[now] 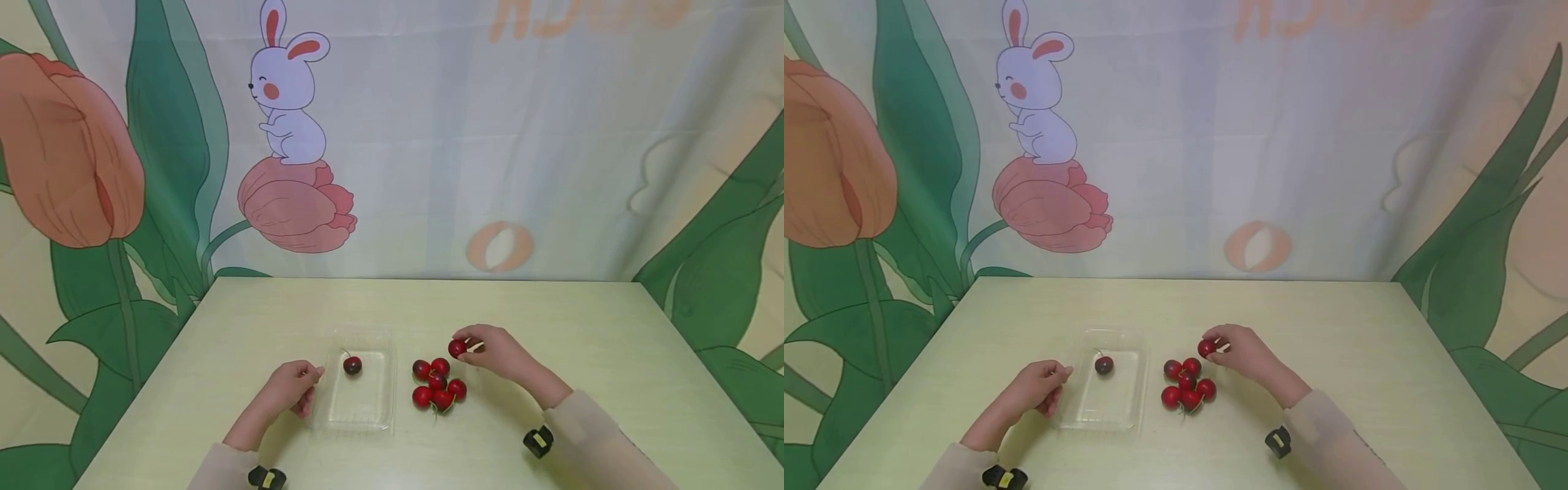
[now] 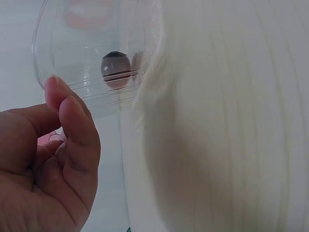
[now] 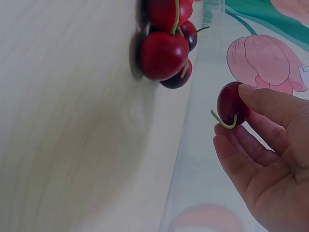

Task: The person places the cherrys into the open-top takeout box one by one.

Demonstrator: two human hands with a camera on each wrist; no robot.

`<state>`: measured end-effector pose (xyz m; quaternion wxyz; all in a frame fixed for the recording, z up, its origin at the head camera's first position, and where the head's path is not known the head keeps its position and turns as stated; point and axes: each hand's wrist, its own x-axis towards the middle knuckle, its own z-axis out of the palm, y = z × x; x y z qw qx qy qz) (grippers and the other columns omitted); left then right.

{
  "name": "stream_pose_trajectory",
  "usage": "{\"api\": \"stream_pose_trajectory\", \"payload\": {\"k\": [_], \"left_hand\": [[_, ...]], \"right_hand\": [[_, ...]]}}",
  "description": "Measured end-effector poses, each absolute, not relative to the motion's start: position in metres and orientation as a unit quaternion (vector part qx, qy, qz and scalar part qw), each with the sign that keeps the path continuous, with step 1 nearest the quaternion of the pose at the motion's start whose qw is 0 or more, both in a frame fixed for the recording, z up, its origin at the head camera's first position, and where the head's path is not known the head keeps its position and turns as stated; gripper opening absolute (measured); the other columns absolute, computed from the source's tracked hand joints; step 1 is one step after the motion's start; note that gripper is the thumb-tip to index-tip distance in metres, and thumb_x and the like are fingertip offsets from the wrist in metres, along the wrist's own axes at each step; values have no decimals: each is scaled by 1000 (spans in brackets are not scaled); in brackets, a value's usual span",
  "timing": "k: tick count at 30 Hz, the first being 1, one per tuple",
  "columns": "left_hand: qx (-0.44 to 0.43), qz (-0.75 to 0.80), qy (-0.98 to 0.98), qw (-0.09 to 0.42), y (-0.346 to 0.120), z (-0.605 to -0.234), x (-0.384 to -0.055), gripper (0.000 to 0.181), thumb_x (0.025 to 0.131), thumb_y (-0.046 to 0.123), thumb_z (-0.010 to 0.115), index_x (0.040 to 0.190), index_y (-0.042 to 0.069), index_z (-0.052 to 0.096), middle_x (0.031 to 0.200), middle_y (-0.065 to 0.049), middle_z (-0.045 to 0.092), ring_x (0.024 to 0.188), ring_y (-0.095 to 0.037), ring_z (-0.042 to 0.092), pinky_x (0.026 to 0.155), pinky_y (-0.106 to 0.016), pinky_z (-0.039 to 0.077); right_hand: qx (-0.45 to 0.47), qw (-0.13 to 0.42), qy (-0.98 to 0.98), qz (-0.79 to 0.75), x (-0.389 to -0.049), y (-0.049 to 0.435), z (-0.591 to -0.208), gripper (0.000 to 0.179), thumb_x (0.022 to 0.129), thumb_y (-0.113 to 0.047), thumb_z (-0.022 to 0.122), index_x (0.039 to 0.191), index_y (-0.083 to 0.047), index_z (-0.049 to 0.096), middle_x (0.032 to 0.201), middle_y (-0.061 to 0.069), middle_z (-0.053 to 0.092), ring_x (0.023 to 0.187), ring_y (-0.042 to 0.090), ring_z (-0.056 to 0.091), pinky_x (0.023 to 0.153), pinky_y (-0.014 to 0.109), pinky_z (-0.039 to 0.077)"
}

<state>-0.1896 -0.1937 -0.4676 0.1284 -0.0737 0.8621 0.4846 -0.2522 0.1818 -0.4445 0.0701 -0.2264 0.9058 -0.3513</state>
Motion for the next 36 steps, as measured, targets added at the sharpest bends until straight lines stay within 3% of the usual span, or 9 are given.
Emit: {"api": "stream_pose_trajectory", "payload": {"k": [10,36], "left_hand": [[-77,485,861,131,-195,-468,-190,27,107,22,54,94,-2,59,63,-2,52,48,-13,52,49,-26,53],[-59,491,859,130,-194,-467,-190,29,107,22,53,93,-2,58,62,-1,51,46,-13,52,48,-27,53]], "right_hand": [[-239,76,890,-380,-246,155,-434,31,92,-7,74,122,1,68,116,16,72,103,29,70,91,40,61],[-257,104,873,-400,-237,91,-424,33,91,-9,76,123,-5,69,115,11,72,98,23,72,86,34,62]]}}
